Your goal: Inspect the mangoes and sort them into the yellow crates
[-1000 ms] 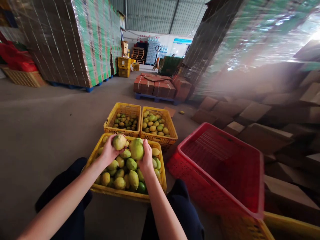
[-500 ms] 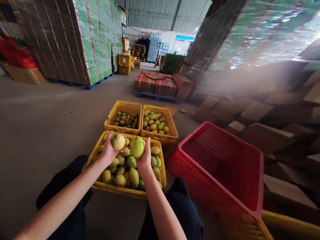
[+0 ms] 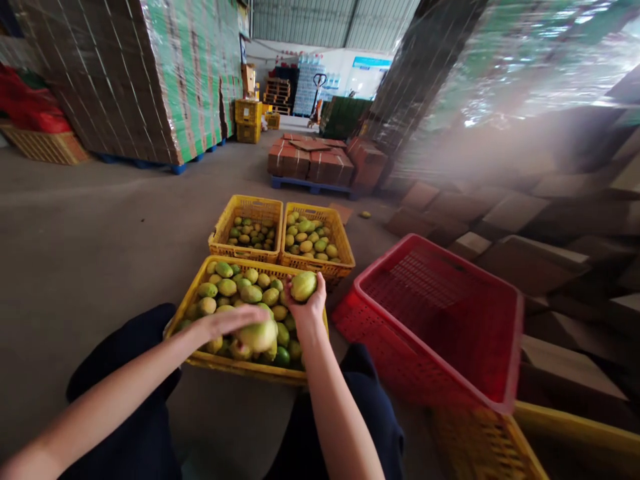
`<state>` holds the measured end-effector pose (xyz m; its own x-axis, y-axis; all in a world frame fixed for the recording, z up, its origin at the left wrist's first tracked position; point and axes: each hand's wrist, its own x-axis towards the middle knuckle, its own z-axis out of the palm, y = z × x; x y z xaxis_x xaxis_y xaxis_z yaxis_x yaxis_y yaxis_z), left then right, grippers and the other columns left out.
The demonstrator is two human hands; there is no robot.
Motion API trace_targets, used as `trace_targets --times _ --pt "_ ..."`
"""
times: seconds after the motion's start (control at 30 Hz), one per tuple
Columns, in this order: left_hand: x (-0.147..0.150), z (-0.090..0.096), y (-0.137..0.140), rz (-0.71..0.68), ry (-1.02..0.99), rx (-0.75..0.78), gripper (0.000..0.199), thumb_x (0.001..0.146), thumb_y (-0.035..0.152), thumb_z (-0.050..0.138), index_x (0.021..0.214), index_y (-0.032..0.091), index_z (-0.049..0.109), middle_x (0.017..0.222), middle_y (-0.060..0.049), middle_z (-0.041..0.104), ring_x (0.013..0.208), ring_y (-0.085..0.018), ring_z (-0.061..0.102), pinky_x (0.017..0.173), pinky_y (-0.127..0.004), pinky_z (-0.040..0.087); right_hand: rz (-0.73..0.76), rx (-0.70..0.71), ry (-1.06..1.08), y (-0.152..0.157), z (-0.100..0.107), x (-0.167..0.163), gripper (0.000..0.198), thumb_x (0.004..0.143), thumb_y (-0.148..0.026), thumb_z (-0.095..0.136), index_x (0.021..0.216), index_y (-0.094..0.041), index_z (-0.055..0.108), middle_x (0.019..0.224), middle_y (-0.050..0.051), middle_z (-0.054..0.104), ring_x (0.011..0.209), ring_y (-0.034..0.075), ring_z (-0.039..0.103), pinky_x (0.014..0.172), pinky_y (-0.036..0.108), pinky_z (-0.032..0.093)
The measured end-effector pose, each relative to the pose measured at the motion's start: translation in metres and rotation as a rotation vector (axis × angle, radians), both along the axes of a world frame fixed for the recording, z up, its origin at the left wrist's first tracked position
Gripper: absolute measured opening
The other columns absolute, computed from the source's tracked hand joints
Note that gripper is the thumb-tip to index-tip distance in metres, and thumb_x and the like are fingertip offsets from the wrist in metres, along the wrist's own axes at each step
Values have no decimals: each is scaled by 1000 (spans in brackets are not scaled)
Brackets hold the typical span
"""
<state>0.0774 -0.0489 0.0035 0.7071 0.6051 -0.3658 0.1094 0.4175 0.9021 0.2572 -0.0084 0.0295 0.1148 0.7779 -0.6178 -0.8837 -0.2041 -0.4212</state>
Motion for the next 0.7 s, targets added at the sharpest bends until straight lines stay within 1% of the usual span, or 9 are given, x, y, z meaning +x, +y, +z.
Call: trace_targets --times 0.1,0.17,0.23,0.33,0.4,0.43,0.53,0.63,0.7 --pt "6 -28 -37 -532 390 -36 23 82 42 70 67 24 70 64 0 65 51 -16 61 42 -24 43 -5 -7 36 -3 8 6 24 91 -46 48 91 -24 57 69 0 66 61 16 67 42 22 53" --pt "6 -39 -44 -684 489 -166 25 84 43 68 68 24 71 61 -1 64 54 -20 64 43 -27 44 15 -6 29 -6 9 9 24 92 -46 47 91 -23 56 71 1 66 61 15 66 42 22 53" --pt "0 -37 -28 -449 431 -273 27 85 48 68 77 23 71 64 -3 66 61 -22 68 46 -27 47 50 19 -26 -9 7 12 24 90 -47 47 88 -24 55 71 0 65 61 15 65 44 23 53" --pt "-23 -13 25 404 48 -316 40 98 48 49 102 14 68 73 -9 71 73 -23 72 59 -31 56 90 90 -120 -12 0 18 26 82 -51 57 83 -25 55 70 0 64 62 16 65 47 25 53" --pt "-42 4 57 649 -76 -258 53 105 48 22 122 12 58 83 -10 73 79 -19 73 67 -27 58 139 179 -220 -14 -5 22 30 75 -53 66 80 -26 55 67 1 63 65 19 65 50 27 53" --pt "-51 9 67 824 -171 -247 51 106 42 22 125 9 55 84 -11 73 78 -17 73 68 -26 59 171 226 -281 -15 -7 24 32 73 -54 69 78 -26 55 65 1 63 66 20 65 52 29 53" --pt "-66 9 70 955 -254 -314 36 103 25 31 120 6 58 82 -9 73 71 -16 73 67 -24 59 207 238 -356 -16 -9 24 31 75 -56 66 78 -27 55 65 2 64 67 22 66 54 31 53" --pt "-64 -2 52 805 -197 -410 27 99 17 39 107 9 64 80 -9 75 70 -16 73 65 -25 59 192 57 -279 -19 -11 11 26 84 -53 56 84 -27 57 67 2 66 62 20 66 49 29 52" --pt "-60 -7 41 750 -193 -421 25 97 15 41 98 12 67 81 -8 76 72 -16 73 67 -23 59 281 -52 -273 -27 -16 -5 25 87 -50 55 86 -25 58 66 2 67 57 19 65 44 27 49"
